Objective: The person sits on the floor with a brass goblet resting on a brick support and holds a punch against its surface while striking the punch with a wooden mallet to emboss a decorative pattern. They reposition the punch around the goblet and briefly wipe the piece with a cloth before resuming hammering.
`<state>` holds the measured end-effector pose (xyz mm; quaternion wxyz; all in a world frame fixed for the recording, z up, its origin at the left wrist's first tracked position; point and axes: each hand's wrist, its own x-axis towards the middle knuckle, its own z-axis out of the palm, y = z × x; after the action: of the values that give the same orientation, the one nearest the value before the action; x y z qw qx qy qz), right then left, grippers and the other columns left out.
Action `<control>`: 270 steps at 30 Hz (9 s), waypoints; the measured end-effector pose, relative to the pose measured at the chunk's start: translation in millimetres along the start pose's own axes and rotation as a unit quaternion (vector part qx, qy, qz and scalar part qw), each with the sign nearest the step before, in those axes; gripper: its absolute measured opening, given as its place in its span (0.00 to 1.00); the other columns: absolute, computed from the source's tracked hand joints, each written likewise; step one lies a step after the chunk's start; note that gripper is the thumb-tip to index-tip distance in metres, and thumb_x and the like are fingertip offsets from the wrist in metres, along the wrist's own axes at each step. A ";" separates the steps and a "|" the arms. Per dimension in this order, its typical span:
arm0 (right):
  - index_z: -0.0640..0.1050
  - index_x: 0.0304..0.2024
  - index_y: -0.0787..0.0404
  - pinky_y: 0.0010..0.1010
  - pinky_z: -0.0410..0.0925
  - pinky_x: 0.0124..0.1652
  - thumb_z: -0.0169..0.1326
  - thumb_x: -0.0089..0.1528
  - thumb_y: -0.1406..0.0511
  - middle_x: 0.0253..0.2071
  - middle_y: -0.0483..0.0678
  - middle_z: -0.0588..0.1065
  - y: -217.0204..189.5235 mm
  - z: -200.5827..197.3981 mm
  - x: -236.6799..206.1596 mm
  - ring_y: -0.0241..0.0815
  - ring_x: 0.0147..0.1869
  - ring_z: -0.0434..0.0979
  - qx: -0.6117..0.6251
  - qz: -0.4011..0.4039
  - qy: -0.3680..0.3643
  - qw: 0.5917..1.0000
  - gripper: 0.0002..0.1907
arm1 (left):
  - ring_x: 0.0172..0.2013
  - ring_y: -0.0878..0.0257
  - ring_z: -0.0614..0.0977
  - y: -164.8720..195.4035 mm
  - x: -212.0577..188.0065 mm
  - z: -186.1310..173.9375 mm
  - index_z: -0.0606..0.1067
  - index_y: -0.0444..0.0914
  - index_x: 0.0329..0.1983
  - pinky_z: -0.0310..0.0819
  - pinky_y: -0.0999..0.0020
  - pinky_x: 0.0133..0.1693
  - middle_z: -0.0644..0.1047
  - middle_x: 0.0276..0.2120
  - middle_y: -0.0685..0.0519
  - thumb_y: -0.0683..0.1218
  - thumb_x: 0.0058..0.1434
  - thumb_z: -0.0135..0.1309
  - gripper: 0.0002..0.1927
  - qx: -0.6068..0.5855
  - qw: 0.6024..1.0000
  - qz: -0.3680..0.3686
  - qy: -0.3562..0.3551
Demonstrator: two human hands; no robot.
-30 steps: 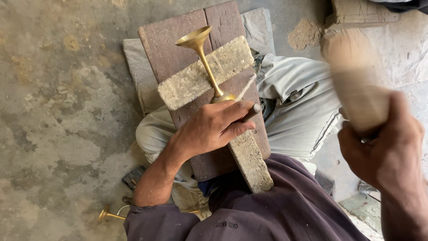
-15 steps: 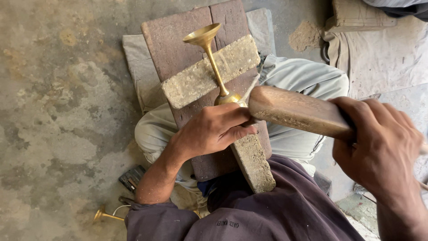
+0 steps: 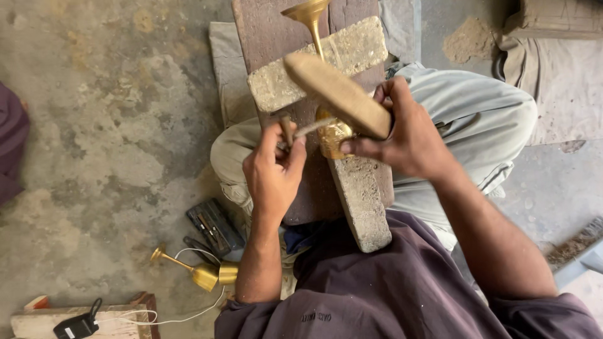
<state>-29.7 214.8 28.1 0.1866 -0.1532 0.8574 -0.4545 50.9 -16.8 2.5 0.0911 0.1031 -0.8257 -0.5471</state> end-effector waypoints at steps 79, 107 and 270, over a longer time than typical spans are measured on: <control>0.71 0.56 0.72 0.37 0.78 0.43 0.57 0.60 0.78 0.47 0.62 0.79 19.3 -136.6 -33.5 0.51 0.46 0.83 -0.273 0.027 0.085 0.958 0.21 | 0.34 0.59 0.85 51.3 80.0 57.5 0.67 0.37 0.63 0.83 0.62 0.36 0.79 0.40 0.48 0.48 0.72 0.55 0.20 -0.015 0.914 0.223 -0.339; 0.75 0.54 0.73 0.39 0.76 0.43 0.61 0.55 0.79 0.44 0.60 0.80 -57.9 -108.5 -27.8 0.47 0.45 0.82 -0.344 0.026 0.129 0.930 0.24 | 0.28 0.64 0.82 15.5 83.5 39.7 0.63 0.42 0.67 0.80 0.66 0.29 0.78 0.31 0.54 0.50 0.73 0.54 0.23 -0.080 0.889 0.275 -0.357; 0.68 0.59 0.70 0.39 0.78 0.42 0.57 0.62 0.73 0.46 0.59 0.79 -27.7 -127.1 -35.1 0.49 0.45 0.82 -0.241 0.098 0.121 0.958 0.23 | 0.29 0.60 0.81 39.8 78.6 44.5 0.68 0.34 0.59 0.77 0.62 0.31 0.75 0.30 0.51 0.47 0.71 0.57 0.19 -0.060 0.910 0.246 -0.329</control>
<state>-54.5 306.8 123.3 0.0824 -0.0524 0.9685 -0.2290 -39.2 16.5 25.0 -0.0484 -0.2948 -0.7734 -0.5591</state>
